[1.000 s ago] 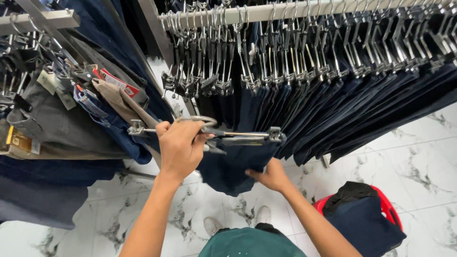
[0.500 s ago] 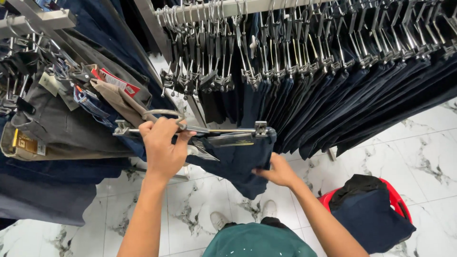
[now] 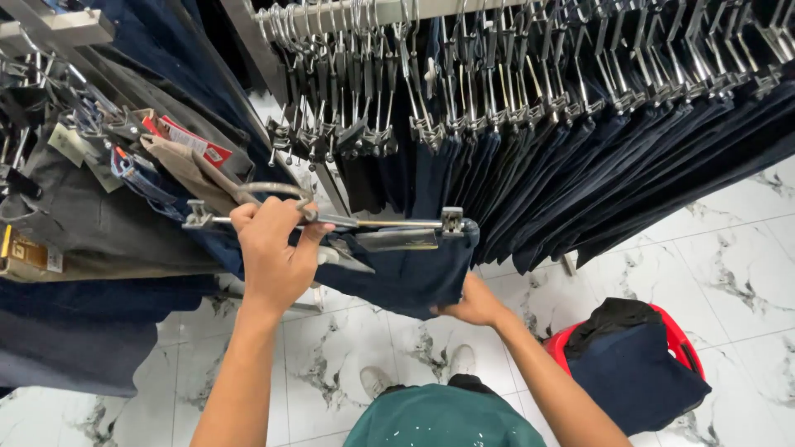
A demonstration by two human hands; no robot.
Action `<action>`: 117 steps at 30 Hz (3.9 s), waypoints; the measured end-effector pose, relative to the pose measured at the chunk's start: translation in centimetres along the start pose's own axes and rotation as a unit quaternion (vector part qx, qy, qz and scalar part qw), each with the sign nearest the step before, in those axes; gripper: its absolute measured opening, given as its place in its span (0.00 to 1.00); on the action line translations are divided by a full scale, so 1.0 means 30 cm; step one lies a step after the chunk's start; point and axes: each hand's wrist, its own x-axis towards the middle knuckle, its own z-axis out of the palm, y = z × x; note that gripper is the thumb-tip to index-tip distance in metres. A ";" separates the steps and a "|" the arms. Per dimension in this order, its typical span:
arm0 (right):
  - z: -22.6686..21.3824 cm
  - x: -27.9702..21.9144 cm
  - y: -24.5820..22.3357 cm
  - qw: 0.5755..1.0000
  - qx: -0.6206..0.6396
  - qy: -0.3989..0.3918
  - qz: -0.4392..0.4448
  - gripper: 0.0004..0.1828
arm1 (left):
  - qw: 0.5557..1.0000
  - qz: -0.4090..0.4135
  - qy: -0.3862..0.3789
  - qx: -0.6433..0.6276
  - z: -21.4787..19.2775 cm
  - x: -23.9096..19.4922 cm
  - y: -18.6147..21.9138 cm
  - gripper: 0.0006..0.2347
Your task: Hanging pairs of pants onto a clothing rack using hangers in a retail store setting.
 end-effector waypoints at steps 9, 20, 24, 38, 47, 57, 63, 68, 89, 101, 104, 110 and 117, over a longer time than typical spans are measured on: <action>-0.106 0.018 -0.077 0.987 0.135 0.005 -0.084 0.27 | 1.000 0.000 -0.013 -0.019 0.022 0.021 0.029 0.09; -0.066 0.016 -0.096 0.982 0.057 0.097 -0.152 0.28 | 1.000 -0.006 0.007 -0.020 -0.022 0.049 -0.002 0.10; -0.041 0.022 -0.066 0.985 0.070 0.063 -0.148 0.29 | 0.999 -0.014 0.005 -0.040 -0.047 0.061 -0.009 0.09; -0.046 0.056 -0.081 0.980 0.145 0.122 -0.067 0.11 | 0.999 0.013 0.006 0.044 0.053 -0.058 -0.089 0.12; -0.107 0.069 -0.204 0.979 0.083 0.083 -0.164 0.30 | 0.996 -0.059 -0.037 0.056 0.054 -0.072 -0.030 0.04; 0.005 0.092 -0.188 0.994 0.097 0.051 -0.022 0.22 | 0.994 -0.085 -0.041 0.048 0.044 -0.121 -0.063 0.03; 0.014 0.083 -0.241 0.996 0.091 0.009 -0.007 0.26 | 0.994 -0.093 -0.033 0.046 0.012 -0.122 -0.076 0.02; 0.029 0.094 -0.229 0.995 0.061 0.076 0.030 0.11 | 0.994 -0.092 -0.015 0.057 -0.022 -0.125 -0.139 0.06; 0.155 0.086 0.077 0.985 -0.075 -0.151 -0.032 0.24 | 0.995 -0.077 0.026 0.058 -0.111 -0.045 -0.112 0.04; 0.060 0.053 -0.180 0.983 0.131 0.123 -0.039 0.20 | 0.996 -0.030 0.037 0.074 -0.076 -0.038 -0.037 0.07; 0.033 0.057 -0.186 0.994 0.098 -0.001 -0.040 0.08 | 0.997 -0.028 0.023 0.072 -0.061 -0.042 -0.041 0.02; 0.056 0.049 -0.142 0.992 0.067 0.083 -0.065 0.19 | 0.995 -0.085 0.010 0.053 -0.028 -0.087 -0.053 0.05; 0.113 0.079 0.017 0.998 -0.001 0.066 -0.004 0.15 | 0.997 -0.059 0.008 0.048 -0.033 -0.081 -0.039 0.05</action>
